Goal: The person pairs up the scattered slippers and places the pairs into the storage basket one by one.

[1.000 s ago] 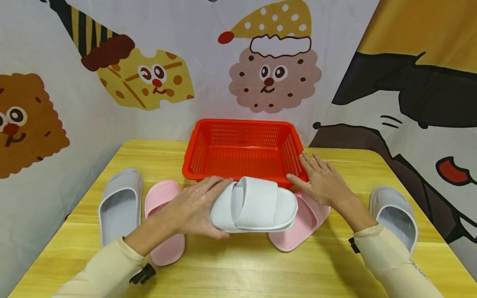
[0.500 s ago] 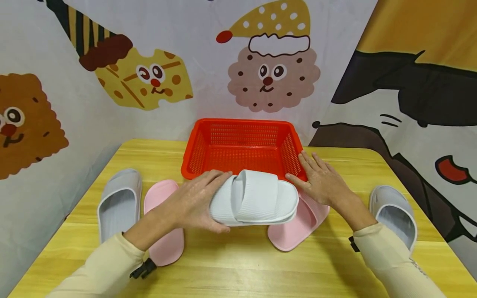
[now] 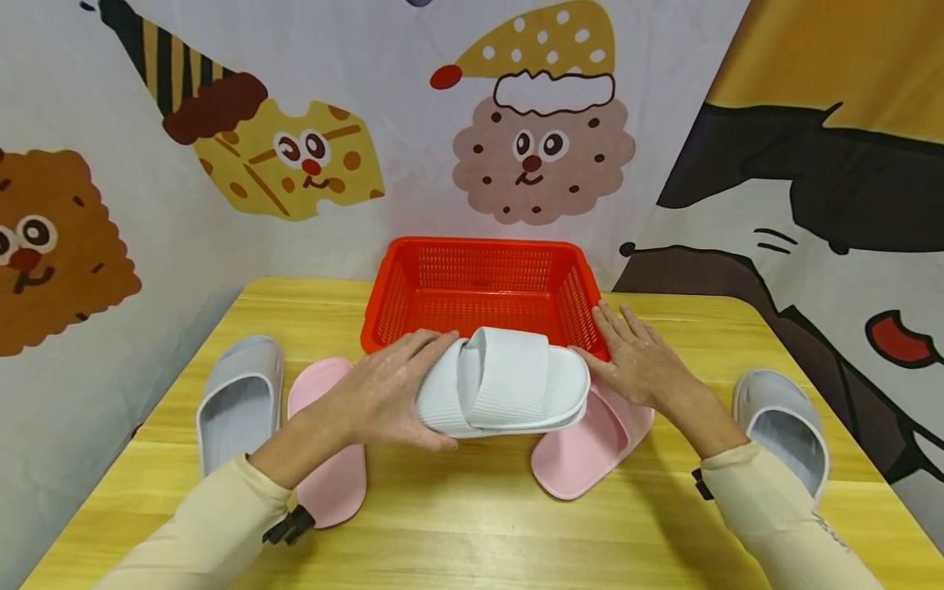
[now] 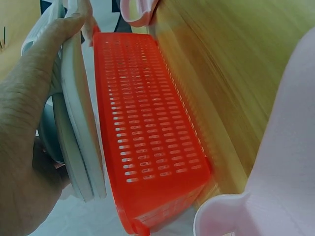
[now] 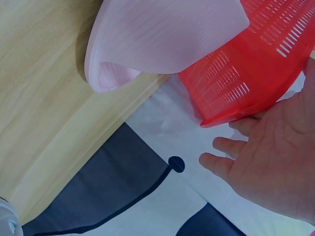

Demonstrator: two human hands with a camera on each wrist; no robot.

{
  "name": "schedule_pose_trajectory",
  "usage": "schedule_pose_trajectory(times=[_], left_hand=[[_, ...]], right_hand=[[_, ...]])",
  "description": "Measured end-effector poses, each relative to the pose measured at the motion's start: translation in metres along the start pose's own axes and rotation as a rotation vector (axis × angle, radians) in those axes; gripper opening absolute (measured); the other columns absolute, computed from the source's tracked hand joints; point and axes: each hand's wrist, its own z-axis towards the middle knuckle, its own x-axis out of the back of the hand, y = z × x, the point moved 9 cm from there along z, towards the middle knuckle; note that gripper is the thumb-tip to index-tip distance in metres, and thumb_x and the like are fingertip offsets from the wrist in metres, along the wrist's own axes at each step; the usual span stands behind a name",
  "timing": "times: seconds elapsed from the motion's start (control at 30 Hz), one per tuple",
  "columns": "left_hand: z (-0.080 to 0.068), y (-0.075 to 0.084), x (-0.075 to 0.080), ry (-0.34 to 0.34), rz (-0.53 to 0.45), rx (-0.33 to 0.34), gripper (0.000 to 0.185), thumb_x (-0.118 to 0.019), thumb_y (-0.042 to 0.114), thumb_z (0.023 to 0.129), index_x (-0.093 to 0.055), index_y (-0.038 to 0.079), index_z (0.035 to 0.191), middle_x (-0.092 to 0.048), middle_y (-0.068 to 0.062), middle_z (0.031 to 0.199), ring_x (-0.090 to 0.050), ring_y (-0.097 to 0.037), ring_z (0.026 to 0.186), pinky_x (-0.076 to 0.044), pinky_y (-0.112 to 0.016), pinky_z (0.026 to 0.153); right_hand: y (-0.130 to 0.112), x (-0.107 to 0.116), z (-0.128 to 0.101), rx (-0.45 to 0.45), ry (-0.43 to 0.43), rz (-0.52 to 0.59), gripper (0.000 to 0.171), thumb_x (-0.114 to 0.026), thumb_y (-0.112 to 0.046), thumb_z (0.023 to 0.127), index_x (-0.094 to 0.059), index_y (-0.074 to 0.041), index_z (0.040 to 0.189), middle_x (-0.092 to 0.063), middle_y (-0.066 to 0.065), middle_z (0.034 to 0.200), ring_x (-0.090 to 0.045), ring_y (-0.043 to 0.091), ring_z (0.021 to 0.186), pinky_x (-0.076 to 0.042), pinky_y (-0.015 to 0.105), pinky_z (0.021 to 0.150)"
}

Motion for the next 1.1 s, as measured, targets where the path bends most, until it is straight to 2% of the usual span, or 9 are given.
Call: schedule_pose_trajectory(times=[0.1, 0.2, 0.3, 0.47, 0.67, 0.77, 0.9, 1.1], left_hand=[[0.003, -0.001, 0.001, 0.005, -0.016, -0.009, 0.117, -0.089, 0.06, 0.062, -0.039, 0.006, 0.153, -0.051, -0.008, 0.138, -0.053, -0.022, 0.119, -0.05, -0.039, 0.096], [0.005, -0.003, 0.001, -0.002, -0.043, -0.009, 0.116, -0.09, 0.057, 0.064, -0.038, 0.005, 0.153, -0.05, -0.01, 0.141, -0.051, -0.025, 0.125, -0.04, -0.042, 0.109], [0.007, -0.005, 0.001, -0.011, -0.068, -0.006, 0.114, -0.09, 0.056, 0.065, -0.038, 0.005, 0.153, -0.049, -0.01, 0.144, -0.049, -0.025, 0.129, -0.03, -0.044, 0.116], [0.01, -0.007, 0.003, -0.005, -0.078, -0.005, 0.111, -0.089, 0.055, 0.067, -0.039, 0.004, 0.151, -0.048, -0.011, 0.146, -0.046, -0.024, 0.133, -0.027, -0.047, 0.117], [0.018, -0.012, 0.008, -0.033, -0.068, 0.012, 0.109, -0.091, 0.053, 0.067, -0.039, 0.004, 0.15, -0.046, -0.013, 0.149, -0.037, -0.03, 0.143, -0.023, -0.046, 0.118], [0.021, -0.014, 0.01, -0.052, -0.074, 0.034, 0.108, -0.09, 0.053, 0.068, -0.039, 0.005, 0.15, -0.045, -0.014, 0.15, -0.035, -0.03, 0.144, -0.024, -0.046, 0.118], [0.024, -0.017, 0.012, -0.068, -0.073, 0.064, 0.108, -0.088, 0.054, 0.07, -0.037, 0.007, 0.152, -0.043, -0.014, 0.152, -0.037, -0.03, 0.142, -0.031, -0.049, 0.115], [0.029, -0.022, 0.014, -0.042, -0.096, 0.058, 0.105, -0.089, 0.052, 0.07, -0.037, 0.011, 0.151, -0.047, -0.005, 0.144, -0.045, -0.022, 0.13, -0.044, -0.045, 0.105]], right_hand=[[-0.001, 0.001, -0.001, 0.02, 0.014, 0.008, 0.088, -0.037, -0.059, 0.103, -0.014, 0.004, 0.16, -0.009, 0.022, 0.166, -0.003, 0.048, 0.15, -0.007, 0.062, 0.117], [0.0, 0.001, -0.002, 0.021, 0.014, 0.023, 0.088, -0.037, -0.059, 0.103, -0.014, 0.004, 0.16, -0.009, 0.021, 0.167, -0.002, 0.047, 0.15, -0.008, 0.063, 0.117], [0.001, 0.0, -0.003, 0.016, 0.008, 0.031, 0.089, -0.036, -0.061, 0.103, -0.013, 0.004, 0.16, -0.008, 0.02, 0.167, -0.001, 0.047, 0.15, -0.008, 0.063, 0.117], [0.001, -0.001, -0.003, 0.016, 0.001, 0.034, 0.09, -0.035, -0.062, 0.103, -0.012, 0.003, 0.16, -0.007, 0.02, 0.167, -0.002, 0.046, 0.15, -0.009, 0.063, 0.117], [0.0, 0.0, -0.005, 0.019, -0.007, 0.061, 0.089, -0.037, -0.06, 0.103, -0.011, 0.002, 0.161, -0.006, 0.02, 0.167, -0.012, 0.05, 0.148, -0.015, 0.064, 0.115], [0.0, 0.0, -0.005, 0.02, -0.01, 0.069, 0.088, -0.037, -0.059, 0.103, -0.01, 0.002, 0.161, -0.006, 0.019, 0.168, -0.014, 0.051, 0.147, -0.017, 0.066, 0.114], [0.0, 0.001, -0.006, 0.021, -0.006, 0.068, 0.089, -0.037, -0.06, 0.103, -0.01, 0.002, 0.161, -0.006, 0.02, 0.167, -0.015, 0.053, 0.146, -0.018, 0.067, 0.113], [0.0, 0.001, -0.002, 0.029, -0.005, 0.051, 0.091, -0.035, -0.064, 0.102, -0.01, 0.001, 0.161, -0.007, 0.021, 0.167, -0.015, 0.054, 0.146, -0.018, 0.066, 0.114]])
